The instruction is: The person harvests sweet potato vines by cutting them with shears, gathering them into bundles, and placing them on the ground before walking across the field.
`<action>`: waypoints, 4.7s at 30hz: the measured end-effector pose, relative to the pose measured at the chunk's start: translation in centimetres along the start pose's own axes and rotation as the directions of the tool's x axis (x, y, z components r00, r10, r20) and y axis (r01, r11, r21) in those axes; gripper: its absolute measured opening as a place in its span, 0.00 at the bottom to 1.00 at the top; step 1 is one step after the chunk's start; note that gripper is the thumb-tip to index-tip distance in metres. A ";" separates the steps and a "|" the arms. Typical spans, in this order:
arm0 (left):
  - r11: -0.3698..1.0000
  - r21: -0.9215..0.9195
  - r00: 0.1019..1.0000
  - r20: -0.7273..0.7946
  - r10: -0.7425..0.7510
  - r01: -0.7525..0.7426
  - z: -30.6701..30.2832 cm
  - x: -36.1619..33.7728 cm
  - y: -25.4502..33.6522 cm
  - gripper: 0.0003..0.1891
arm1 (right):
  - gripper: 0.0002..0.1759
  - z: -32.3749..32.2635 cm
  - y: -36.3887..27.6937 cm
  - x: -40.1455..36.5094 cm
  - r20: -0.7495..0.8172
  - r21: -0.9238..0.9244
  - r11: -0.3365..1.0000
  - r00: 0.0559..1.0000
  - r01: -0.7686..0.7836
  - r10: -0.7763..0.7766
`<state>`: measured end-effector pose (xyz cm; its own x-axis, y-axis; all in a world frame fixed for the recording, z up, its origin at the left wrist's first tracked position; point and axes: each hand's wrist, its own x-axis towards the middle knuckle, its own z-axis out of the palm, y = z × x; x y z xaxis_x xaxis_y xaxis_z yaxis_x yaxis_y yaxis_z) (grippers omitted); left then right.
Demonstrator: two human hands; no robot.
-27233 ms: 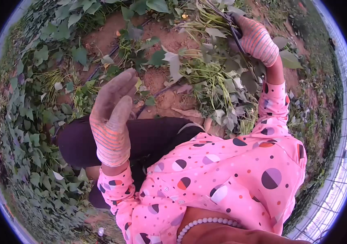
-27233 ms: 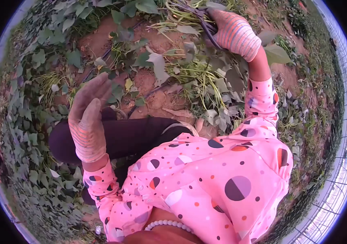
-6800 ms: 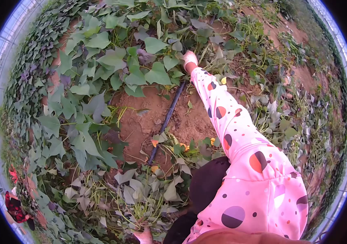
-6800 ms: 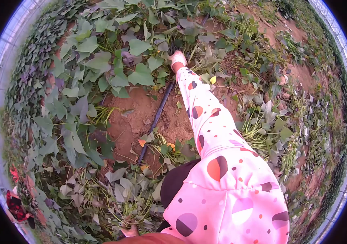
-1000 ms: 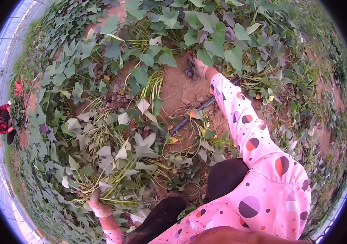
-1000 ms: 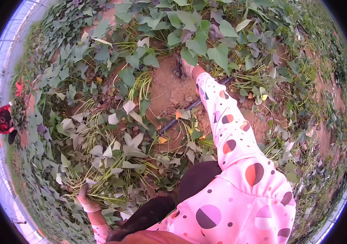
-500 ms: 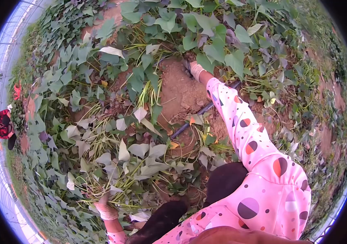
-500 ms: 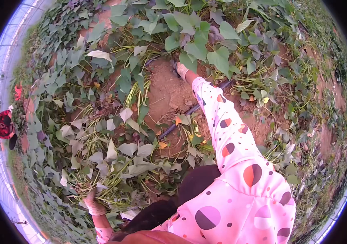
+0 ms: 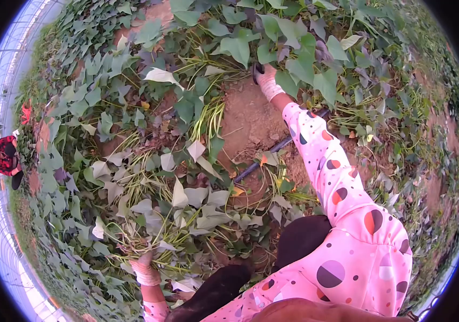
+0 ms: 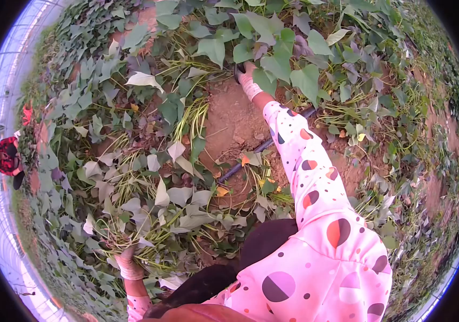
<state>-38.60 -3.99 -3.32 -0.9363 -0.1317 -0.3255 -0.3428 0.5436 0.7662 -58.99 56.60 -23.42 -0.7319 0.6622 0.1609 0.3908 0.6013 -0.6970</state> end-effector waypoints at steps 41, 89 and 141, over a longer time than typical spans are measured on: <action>0.973 0.135 0.938 0.320 0.137 -0.189 2.5 -7.0 12.2 0.24 | 0.15 -19.0 -21.9 -30.2 0.909 0.345 0.717 0.025 -0.606 -0.416; 0.843 0.492 0.907 0.420 -0.014 -0.215 3.0 -3.3 4.1 0.26 | 0.30 -7.0 7.3 2.0 0.500 0.440 0.648 0.769 -0.622 0.400; 0.355 0.683 0.770 0.579 0.267 -0.638 49.4 21.3 29.2 0.13 | 0.24 -0.2 3.6 -1.7 0.762 0.544 0.418 0.637 -0.728 0.118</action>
<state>-64.83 50.03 -15.27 -0.7686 0.5242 -0.3667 0.5272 0.8437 0.1011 -56.23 57.69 -26.07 -0.8454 0.1518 -0.5121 0.3923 -0.4742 -0.7882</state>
